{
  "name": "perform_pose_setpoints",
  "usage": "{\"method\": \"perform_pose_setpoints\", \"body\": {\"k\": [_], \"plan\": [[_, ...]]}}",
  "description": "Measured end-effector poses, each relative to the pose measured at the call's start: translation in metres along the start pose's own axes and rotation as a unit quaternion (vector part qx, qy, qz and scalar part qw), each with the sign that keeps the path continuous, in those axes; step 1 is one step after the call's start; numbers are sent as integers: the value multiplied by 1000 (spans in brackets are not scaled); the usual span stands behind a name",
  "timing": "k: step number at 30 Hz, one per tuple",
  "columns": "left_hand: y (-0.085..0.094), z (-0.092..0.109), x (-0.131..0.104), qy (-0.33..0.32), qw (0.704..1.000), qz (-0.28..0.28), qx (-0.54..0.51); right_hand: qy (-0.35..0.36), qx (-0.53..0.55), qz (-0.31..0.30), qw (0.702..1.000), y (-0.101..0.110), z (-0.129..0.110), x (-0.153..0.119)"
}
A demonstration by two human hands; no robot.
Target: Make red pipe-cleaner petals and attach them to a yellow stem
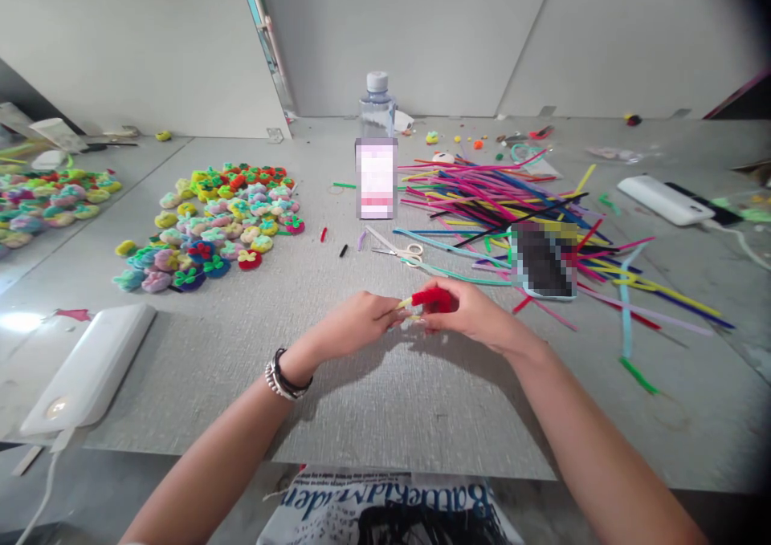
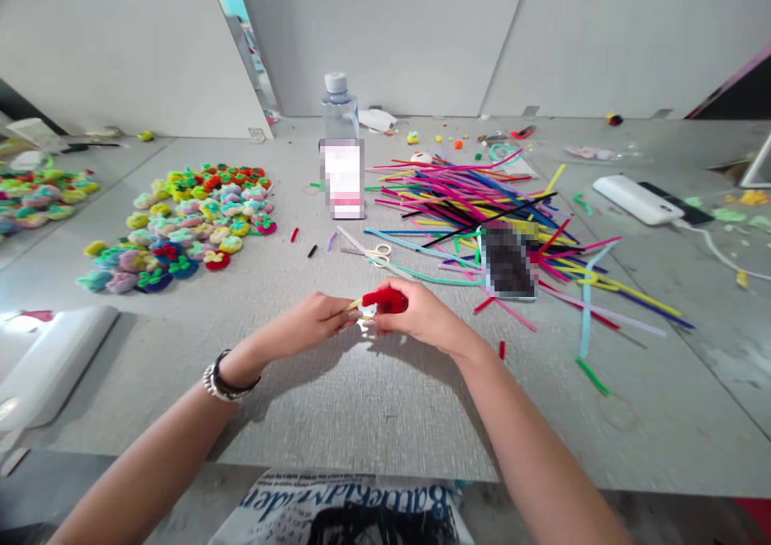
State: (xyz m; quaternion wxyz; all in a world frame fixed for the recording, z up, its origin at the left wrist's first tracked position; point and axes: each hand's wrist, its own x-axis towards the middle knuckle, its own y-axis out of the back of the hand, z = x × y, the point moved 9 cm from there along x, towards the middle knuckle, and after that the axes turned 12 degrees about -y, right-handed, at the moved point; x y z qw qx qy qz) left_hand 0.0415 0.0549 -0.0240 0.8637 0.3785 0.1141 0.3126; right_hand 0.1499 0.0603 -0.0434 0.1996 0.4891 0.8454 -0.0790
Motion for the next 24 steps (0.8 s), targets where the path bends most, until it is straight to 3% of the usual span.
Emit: {"method": "perform_pose_setpoints", "body": {"k": [9,18,24], "plan": [[-6,-7,-2,3,999,-24,38,-77,154,-48,984,-18,13,7],[-12,-6,-4,18,995,-50,82,-36,12,-28,999,-14,8,4],[-16,-3,-2,4,995,-56,80,-39,-4,-55,998,-15,6,-1]]}}
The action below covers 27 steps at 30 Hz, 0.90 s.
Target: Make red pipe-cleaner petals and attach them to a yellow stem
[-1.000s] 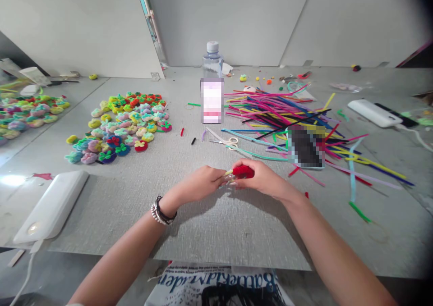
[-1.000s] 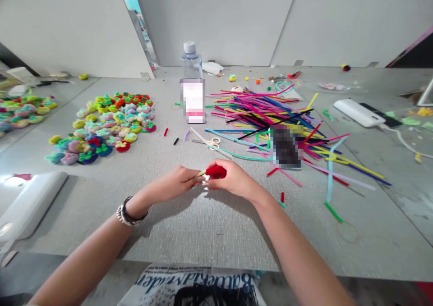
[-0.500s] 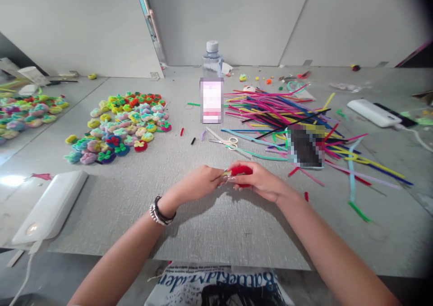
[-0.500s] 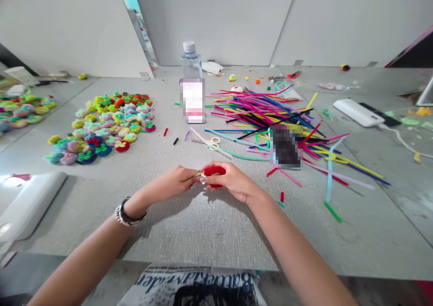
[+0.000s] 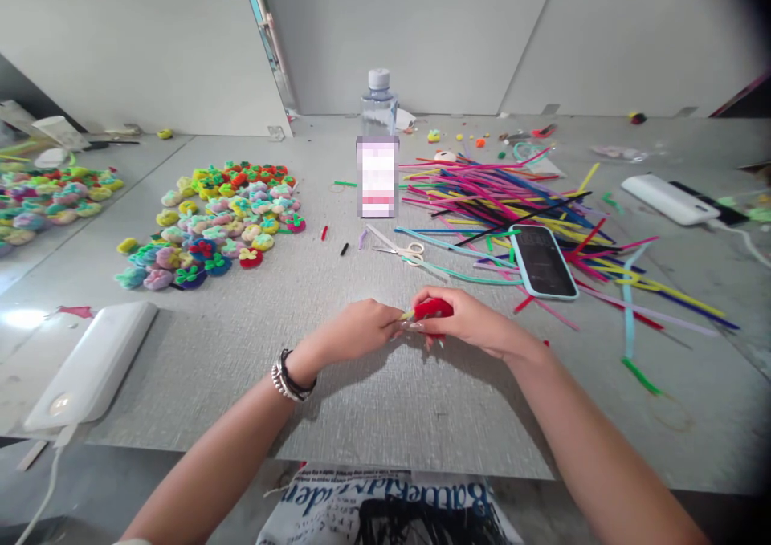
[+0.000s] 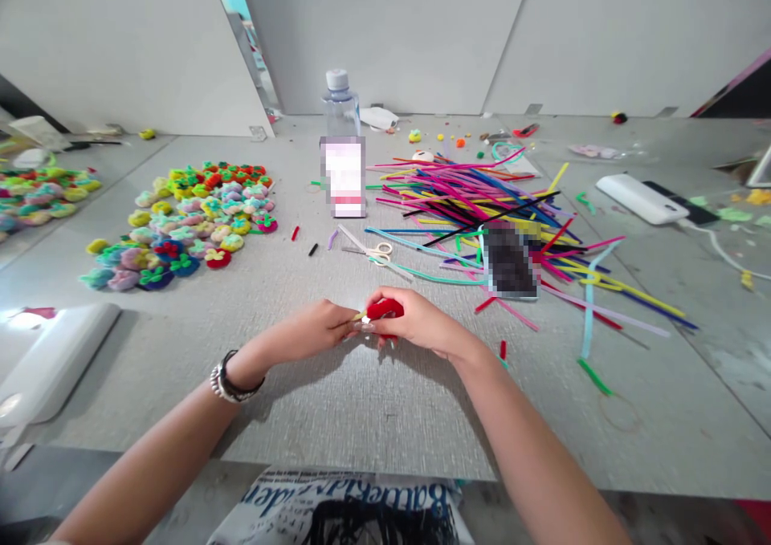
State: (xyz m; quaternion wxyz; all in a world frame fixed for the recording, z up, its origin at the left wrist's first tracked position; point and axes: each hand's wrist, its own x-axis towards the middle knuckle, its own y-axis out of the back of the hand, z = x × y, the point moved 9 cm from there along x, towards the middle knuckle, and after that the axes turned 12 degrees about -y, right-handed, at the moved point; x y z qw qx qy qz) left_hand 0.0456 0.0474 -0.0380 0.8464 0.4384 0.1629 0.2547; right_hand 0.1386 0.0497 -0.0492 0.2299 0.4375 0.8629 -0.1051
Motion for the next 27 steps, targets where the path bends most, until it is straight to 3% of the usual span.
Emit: {"method": "perform_pose_setpoints", "body": {"k": [16,23,27], "plan": [[3,0,-2,-15,1000,14,-1,-3,16,-20,1000,-7,4,0],[-1,1,-2,4,981,-10,-194,-5,76,-79,994,-12,-1,-5],[1,2,-3,9,973,-4,-231,-29,117,-126,985,-16,3,-6]]}}
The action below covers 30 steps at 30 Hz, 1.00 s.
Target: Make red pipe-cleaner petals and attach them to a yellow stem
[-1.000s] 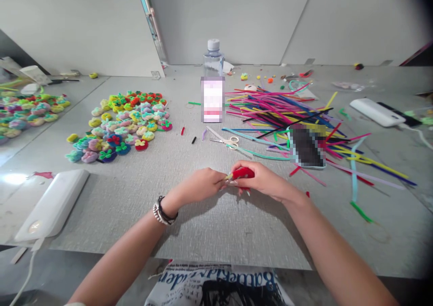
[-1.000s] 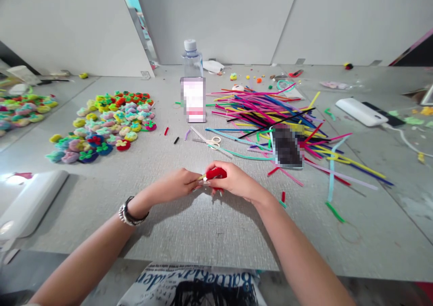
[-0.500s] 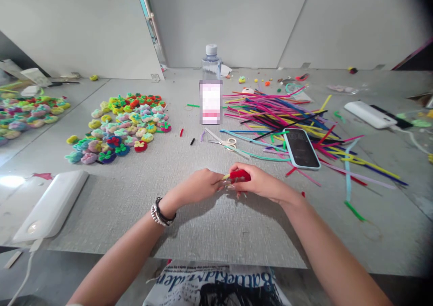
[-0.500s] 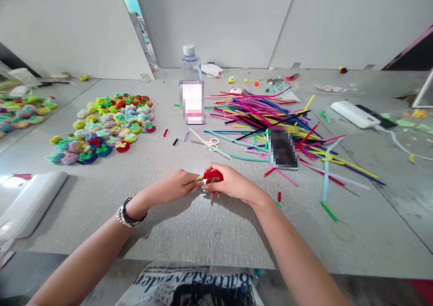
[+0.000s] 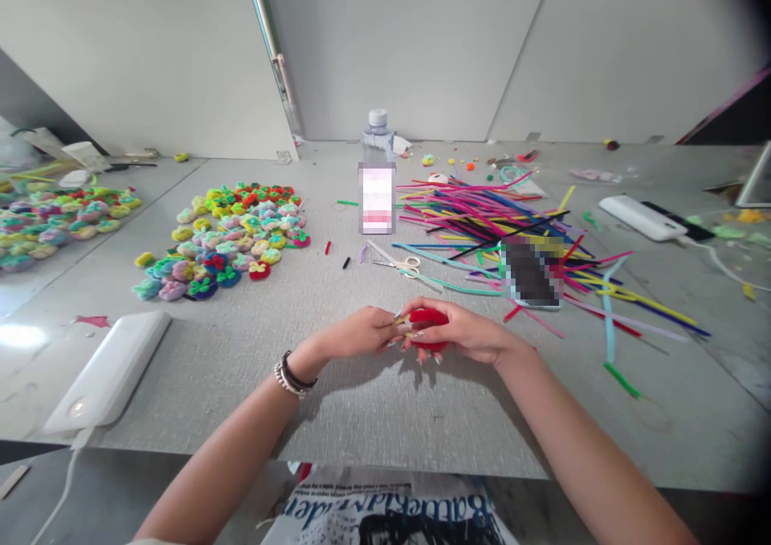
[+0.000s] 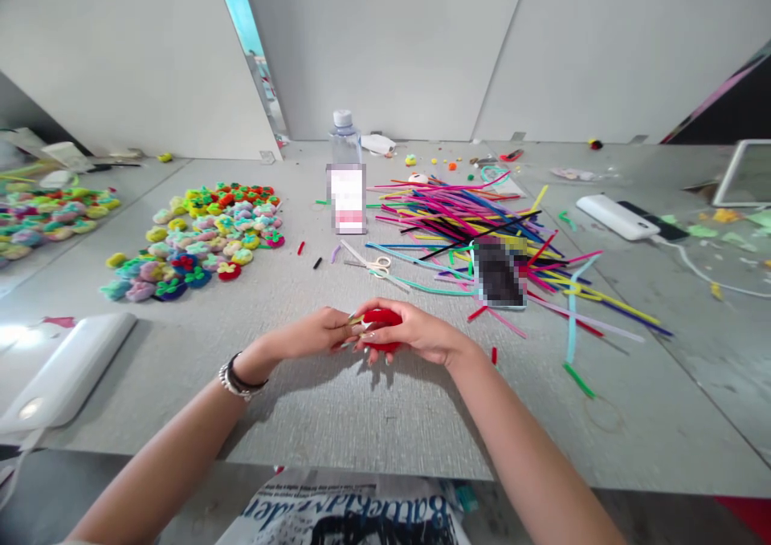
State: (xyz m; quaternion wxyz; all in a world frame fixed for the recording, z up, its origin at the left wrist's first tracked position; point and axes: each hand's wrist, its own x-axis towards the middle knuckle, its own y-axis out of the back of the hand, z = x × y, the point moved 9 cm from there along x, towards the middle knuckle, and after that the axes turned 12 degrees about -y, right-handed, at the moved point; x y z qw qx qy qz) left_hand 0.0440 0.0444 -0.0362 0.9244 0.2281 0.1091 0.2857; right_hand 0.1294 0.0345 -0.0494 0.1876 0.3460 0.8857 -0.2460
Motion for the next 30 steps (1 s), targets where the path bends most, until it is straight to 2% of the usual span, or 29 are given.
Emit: {"method": "perform_pose_setpoints", "body": {"k": [4,8,15,19,25,28,30], "plan": [[6,1,1,-14,1000,17,4,-5,20,-6,1000,0,1,0],[17,3,2,-29,997,62,28,16,46,39,998,10,-3,-1],[20,1,3,-29,993,84,74,19,16,81,996,19,-6,-2],[23,-2,1,-20,992,88,84,37,-17,88,995,21,-11,-7],[28,0,-2,-8,987,98,131,64,59,74,993,22,-11,-6],[31,9,-4,-26,963,119,241,68,83,64,992,19,-11,-4],[39,23,-7,-66,922,173,340,70,102,65,990,19,-12,-5]]}}
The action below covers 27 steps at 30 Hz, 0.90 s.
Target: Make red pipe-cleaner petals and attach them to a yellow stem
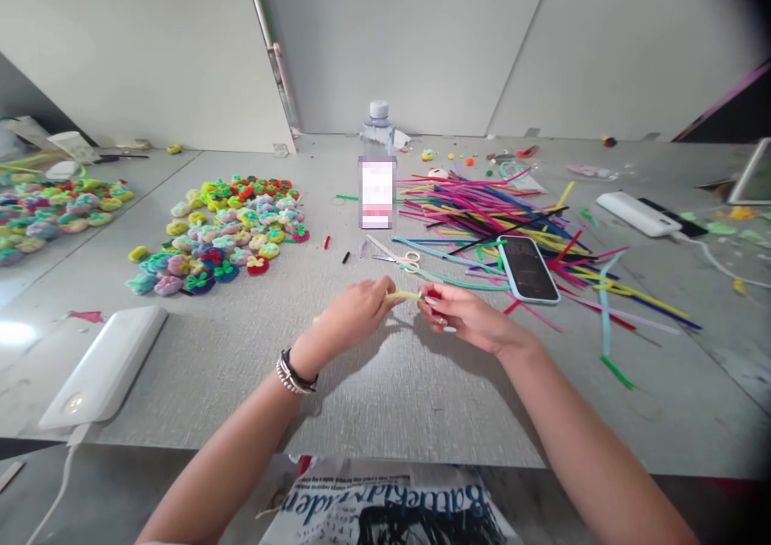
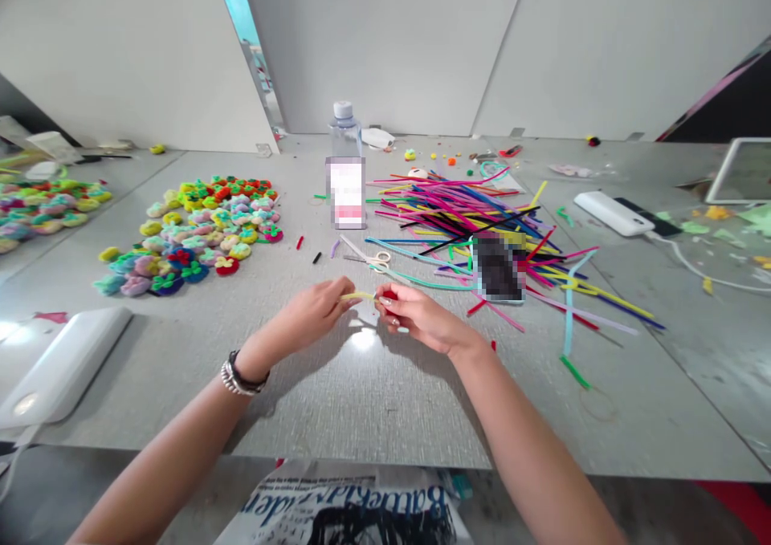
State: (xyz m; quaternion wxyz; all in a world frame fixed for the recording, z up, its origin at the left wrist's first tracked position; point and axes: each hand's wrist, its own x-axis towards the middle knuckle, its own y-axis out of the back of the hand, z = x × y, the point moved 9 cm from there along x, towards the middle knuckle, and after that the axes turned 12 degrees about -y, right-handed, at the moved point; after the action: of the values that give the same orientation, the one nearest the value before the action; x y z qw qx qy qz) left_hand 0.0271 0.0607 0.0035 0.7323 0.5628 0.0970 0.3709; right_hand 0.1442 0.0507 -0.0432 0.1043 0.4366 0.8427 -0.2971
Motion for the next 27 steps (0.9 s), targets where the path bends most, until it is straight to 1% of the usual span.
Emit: {"method": "perform_pose_setpoints", "body": {"k": [2,4,7,9,12,16,18,21,24,27], "plan": [[16,12,1,-64,991,65,101,2,21,-1,1000,1,-2,-2],[27,27,-2,-136,967,106,187,-3,40,-18,999,0,-2,-3],[35,44,-9,-209,933,126,265,-21,69,-62,995,-4,0,-4],[39,50,-13,-232,924,131,274,-31,91,-85,992,-6,1,-4],[45,54,-17,-245,919,149,271,-40,117,-115,986,-11,1,-6],[49,51,-21,-242,912,192,269,-60,153,-169,972,-24,2,-9],[49,49,-22,-238,910,210,267,-66,175,-190,964,-29,2,-10],[43,48,-20,-240,914,209,251,-72,188,-214,956,-36,3,-12],[40,47,-16,-237,931,212,178,-74,192,-220,954,-38,4,-12],[41,42,-13,-207,947,236,73,-73,198,-215,954,-38,2,-13]]}}
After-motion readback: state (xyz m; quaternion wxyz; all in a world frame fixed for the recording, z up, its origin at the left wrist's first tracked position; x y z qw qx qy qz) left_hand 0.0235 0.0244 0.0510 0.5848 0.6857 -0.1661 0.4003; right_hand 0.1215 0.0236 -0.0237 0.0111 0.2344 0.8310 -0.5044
